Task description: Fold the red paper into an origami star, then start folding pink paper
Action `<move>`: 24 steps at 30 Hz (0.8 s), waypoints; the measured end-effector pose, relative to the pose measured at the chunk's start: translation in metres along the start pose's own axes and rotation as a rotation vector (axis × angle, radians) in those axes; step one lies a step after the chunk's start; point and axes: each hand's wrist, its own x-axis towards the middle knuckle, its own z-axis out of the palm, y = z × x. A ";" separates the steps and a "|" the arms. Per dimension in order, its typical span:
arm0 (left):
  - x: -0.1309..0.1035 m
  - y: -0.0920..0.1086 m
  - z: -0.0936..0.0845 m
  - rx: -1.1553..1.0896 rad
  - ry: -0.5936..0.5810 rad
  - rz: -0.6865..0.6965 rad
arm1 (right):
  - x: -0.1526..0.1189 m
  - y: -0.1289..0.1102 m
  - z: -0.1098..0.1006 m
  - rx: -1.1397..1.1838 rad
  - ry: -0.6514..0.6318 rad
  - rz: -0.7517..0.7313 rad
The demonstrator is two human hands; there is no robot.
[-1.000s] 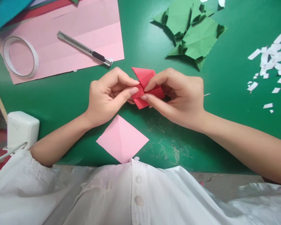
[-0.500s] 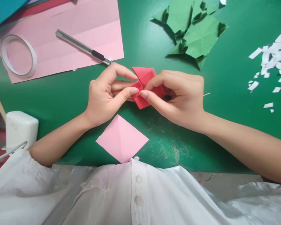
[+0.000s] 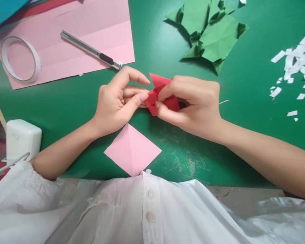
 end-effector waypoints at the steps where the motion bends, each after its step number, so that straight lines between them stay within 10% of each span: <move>1: 0.000 0.001 0.000 0.006 0.005 -0.003 | 0.000 0.000 0.000 0.008 0.009 -0.009; 24: 0.000 0.001 0.002 0.023 0.007 -0.013 | 0.000 -0.001 -0.002 0.077 0.049 0.022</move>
